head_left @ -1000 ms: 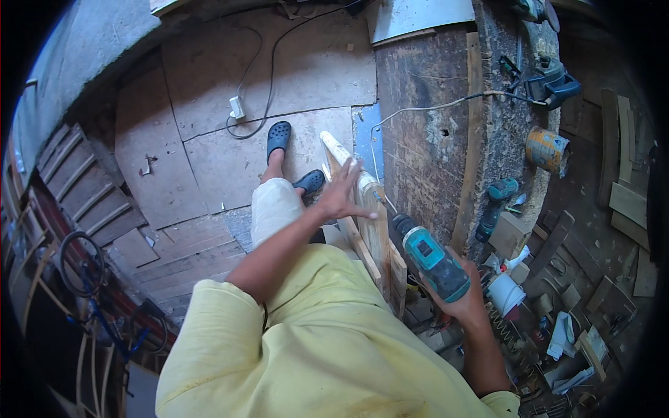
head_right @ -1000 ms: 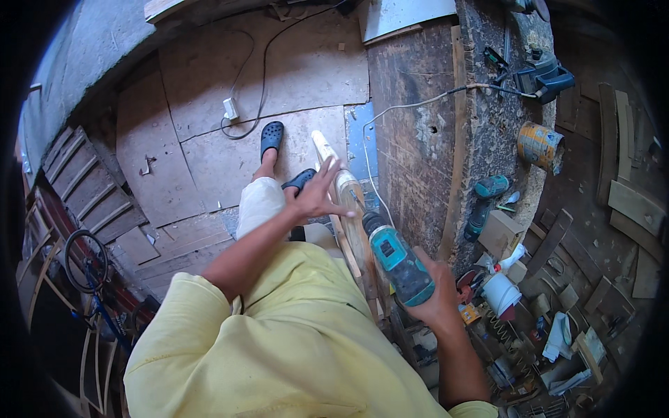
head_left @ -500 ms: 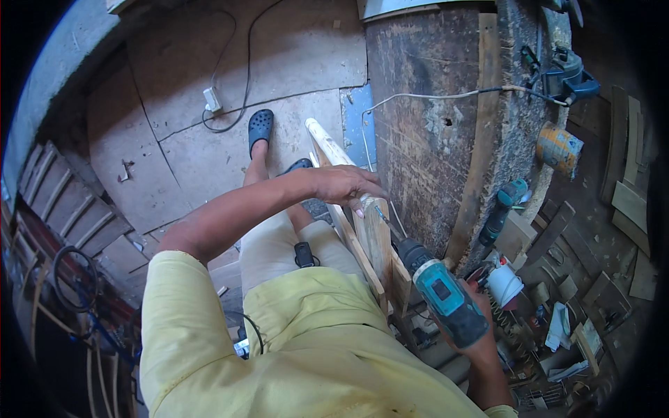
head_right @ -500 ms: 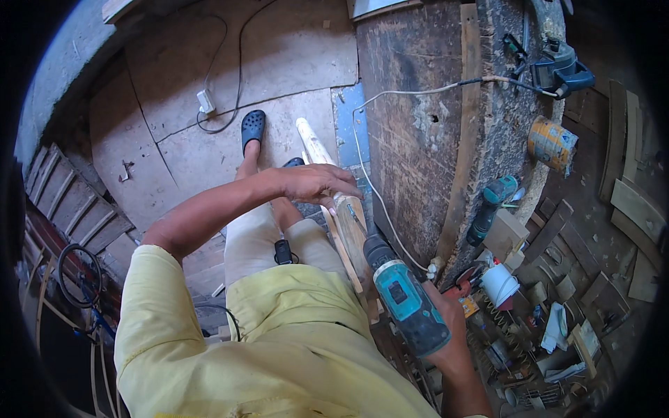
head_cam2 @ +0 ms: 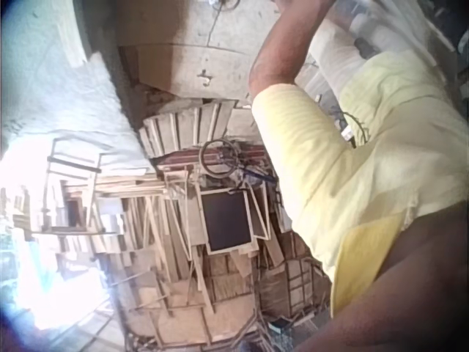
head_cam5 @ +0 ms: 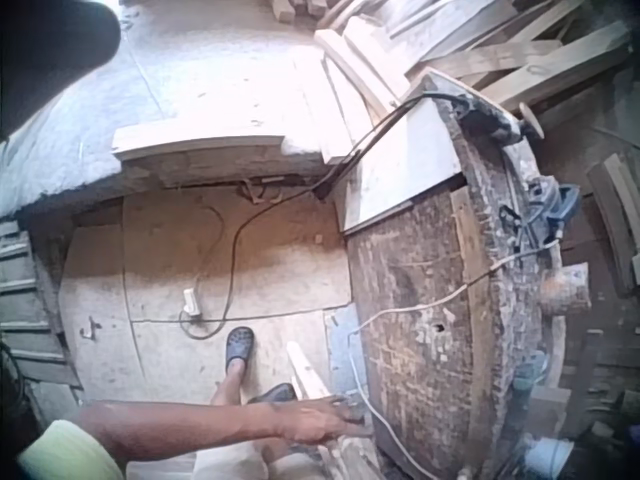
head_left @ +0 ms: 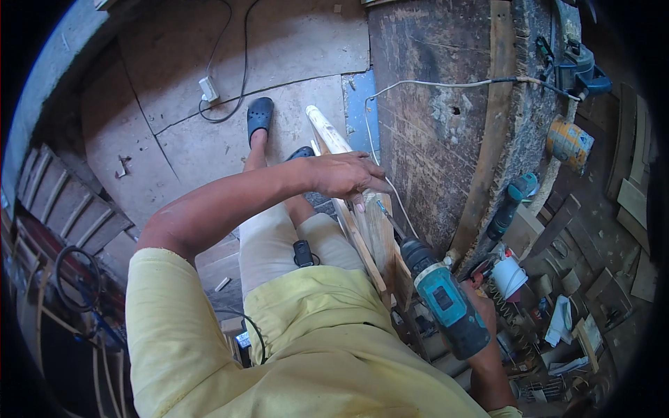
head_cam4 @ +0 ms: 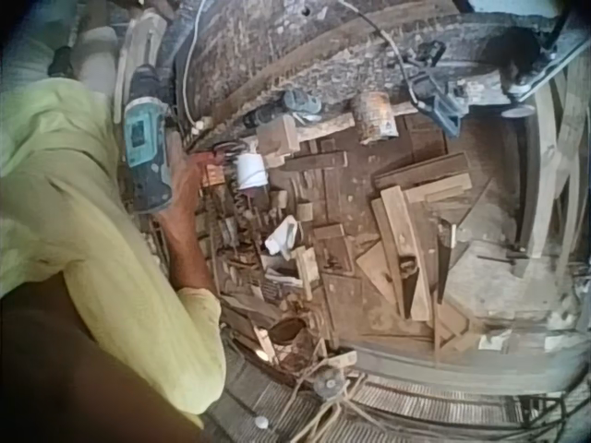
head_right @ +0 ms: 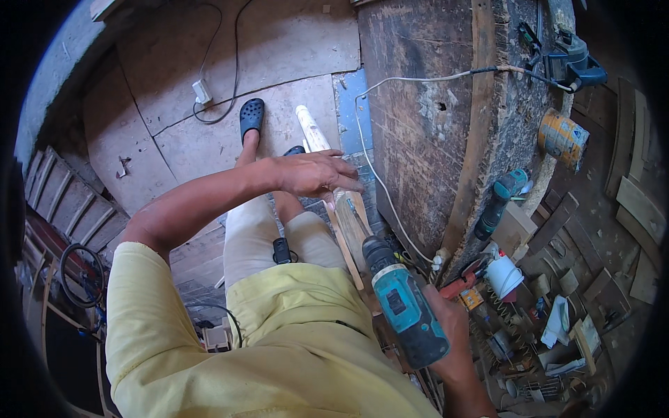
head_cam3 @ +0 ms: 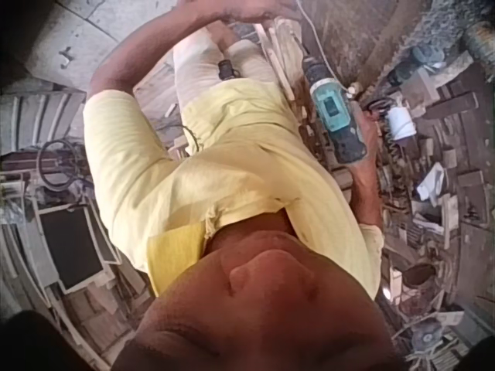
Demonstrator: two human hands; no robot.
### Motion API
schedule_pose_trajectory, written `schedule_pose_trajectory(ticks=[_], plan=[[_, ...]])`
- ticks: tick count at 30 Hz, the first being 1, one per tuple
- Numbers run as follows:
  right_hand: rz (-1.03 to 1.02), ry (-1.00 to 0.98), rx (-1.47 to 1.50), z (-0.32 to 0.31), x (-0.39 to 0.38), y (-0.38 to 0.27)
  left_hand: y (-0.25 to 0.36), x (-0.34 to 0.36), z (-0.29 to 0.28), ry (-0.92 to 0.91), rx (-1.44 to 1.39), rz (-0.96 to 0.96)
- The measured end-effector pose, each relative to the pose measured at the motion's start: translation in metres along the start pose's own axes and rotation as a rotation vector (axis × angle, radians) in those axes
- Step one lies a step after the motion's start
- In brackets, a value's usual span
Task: The person assembles a wooden structure by drilling and driving screws with a power drill, applying glue to the joints, sanding the edges with an angle grinder, and fastening additional wooden pieces.
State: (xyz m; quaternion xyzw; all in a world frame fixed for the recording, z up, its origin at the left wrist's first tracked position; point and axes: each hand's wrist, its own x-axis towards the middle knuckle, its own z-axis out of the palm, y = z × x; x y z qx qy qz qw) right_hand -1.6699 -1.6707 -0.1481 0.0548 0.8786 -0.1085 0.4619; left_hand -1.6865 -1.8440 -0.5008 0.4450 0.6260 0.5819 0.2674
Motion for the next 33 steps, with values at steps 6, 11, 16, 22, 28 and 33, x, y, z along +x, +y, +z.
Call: schedule_pose_trajectory(ticks=[6, 11, 16, 22, 28, 33], plan=[[0.097, -0.066, 0.052, -0.004, 0.005, -0.005, -0.003, -0.001, -0.002, 0.027, -0.009, 0.01], [0.084, -0.06, -0.02, -0.002, 0.007, -0.001, -0.003, -0.002, -0.003, 0.074, -0.021, 0.04], [0.159, -0.041, 0.044, 0.0, 0.011, -0.01, -0.008, -0.002, 0.0, 0.129, -0.085, 0.099], [0.103, -0.09, -0.065, -0.004, 0.011, -0.002, -0.008, -0.003, 0.001, 0.168, -0.138, 0.118], [0.115, -0.097, -0.003, -0.004, 0.014, -0.01, -0.009, -0.003, 0.003, 0.149, -0.155, 0.095], [0.134, -0.125, 0.009, -0.005, 0.015, -0.009, -0.01, -0.003, 0.005, 0.174, -0.151, 0.129]])
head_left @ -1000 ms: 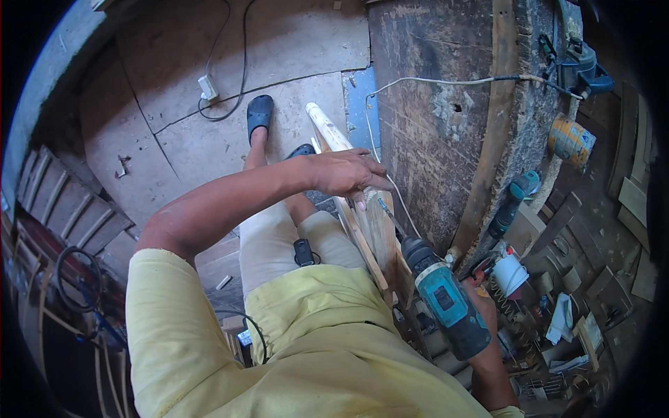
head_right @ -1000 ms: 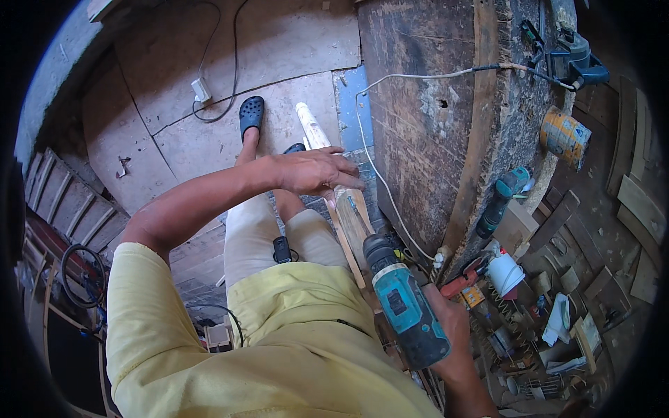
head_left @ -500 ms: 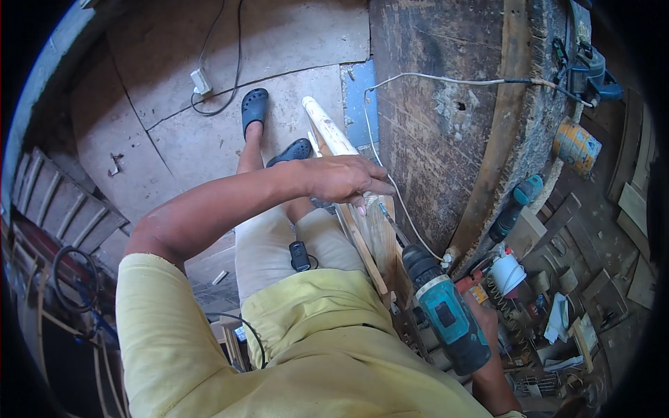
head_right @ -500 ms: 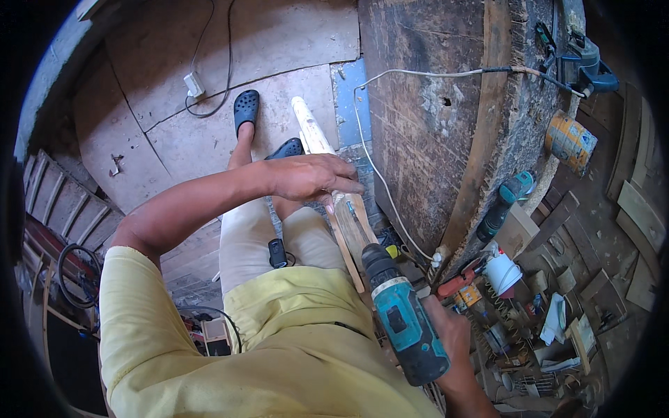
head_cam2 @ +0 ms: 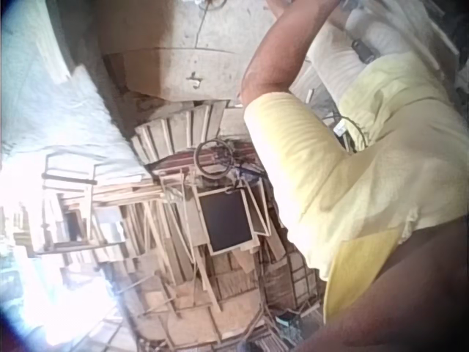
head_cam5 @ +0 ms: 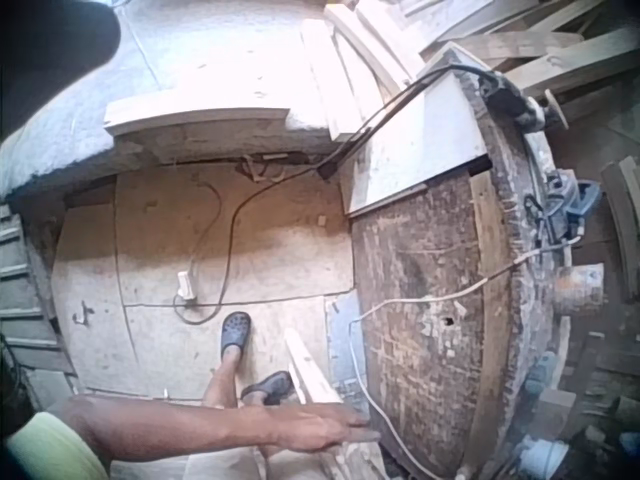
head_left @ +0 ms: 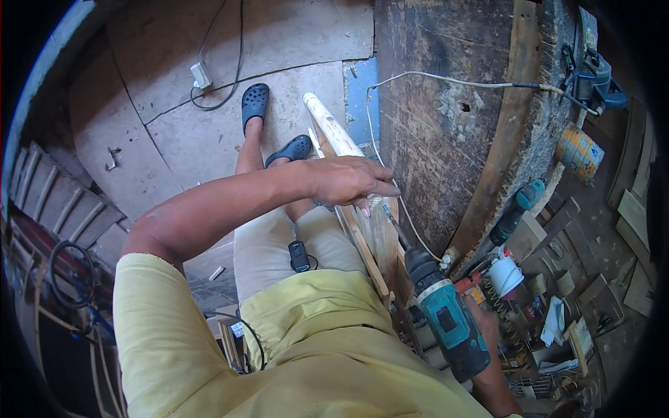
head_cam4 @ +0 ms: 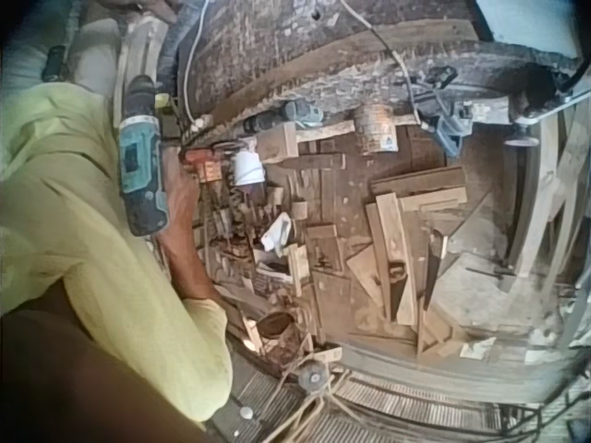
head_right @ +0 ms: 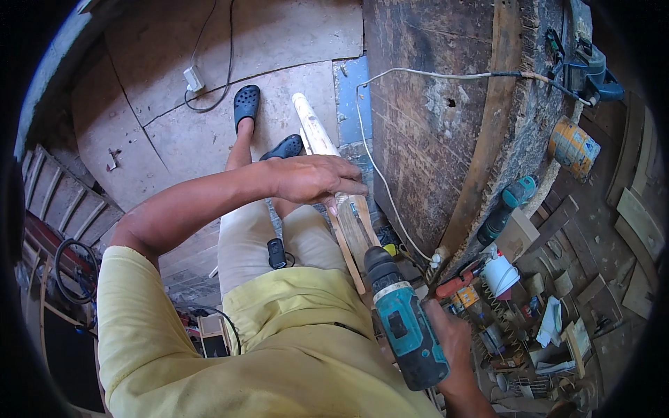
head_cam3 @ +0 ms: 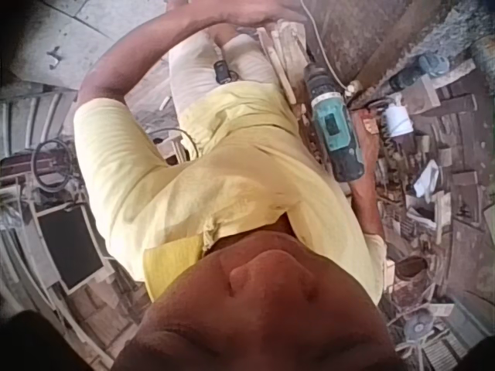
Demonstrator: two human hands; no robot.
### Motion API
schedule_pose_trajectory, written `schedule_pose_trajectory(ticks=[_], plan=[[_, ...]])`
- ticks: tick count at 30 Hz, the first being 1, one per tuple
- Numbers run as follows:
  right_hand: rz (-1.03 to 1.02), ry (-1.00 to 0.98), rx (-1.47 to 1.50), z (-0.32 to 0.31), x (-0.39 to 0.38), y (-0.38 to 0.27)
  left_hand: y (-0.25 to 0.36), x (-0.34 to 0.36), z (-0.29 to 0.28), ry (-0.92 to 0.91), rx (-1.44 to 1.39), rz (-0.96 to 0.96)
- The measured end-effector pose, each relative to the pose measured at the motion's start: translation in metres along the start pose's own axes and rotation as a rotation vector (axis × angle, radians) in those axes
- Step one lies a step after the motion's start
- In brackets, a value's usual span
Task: The person assembles a wooden structure by drilling and driving screws with a power drill, applying glue to the joints, sanding the edges with an angle grinder, and fastening additional wooden pieces.
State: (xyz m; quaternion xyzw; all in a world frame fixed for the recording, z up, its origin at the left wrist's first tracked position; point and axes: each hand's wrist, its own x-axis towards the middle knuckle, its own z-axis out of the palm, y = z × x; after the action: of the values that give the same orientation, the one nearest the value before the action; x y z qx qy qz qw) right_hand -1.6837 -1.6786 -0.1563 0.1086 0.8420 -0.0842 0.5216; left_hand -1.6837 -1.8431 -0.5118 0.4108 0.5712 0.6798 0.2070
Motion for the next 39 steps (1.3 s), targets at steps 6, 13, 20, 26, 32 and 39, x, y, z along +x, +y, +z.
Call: schedule_pose_trajectory(ticks=[6, 13, 20, 26, 32, 39], plan=[[-0.022, 0.009, -0.023, 0.001, 0.001, 0.0, 0.004, -0.001, -0.005, -0.033, -0.013, -0.037], [0.038, -0.019, -0.026, 0.001, 0.003, -0.005, 0.001, -0.004, -0.002, -0.006, 0.008, -0.007], [0.089, -0.022, -0.035, -0.002, 0.006, -0.022, 0.001, -0.003, -0.001, 0.001, 0.007, -0.012], [0.061, -0.014, -0.073, 0.003, 0.006, -0.006, 0.003, -0.005, -0.003, -0.028, 0.032, -0.036], [0.01, 0.039, -0.094, 0.014, 0.0, 0.018, 0.002, -0.008, -0.003, -0.017, 0.029, -0.027], [0.027, -0.027, -0.176, 0.015, -0.001, 0.022, -0.004, -0.007, -0.005, -0.056, 0.014, -0.03]])
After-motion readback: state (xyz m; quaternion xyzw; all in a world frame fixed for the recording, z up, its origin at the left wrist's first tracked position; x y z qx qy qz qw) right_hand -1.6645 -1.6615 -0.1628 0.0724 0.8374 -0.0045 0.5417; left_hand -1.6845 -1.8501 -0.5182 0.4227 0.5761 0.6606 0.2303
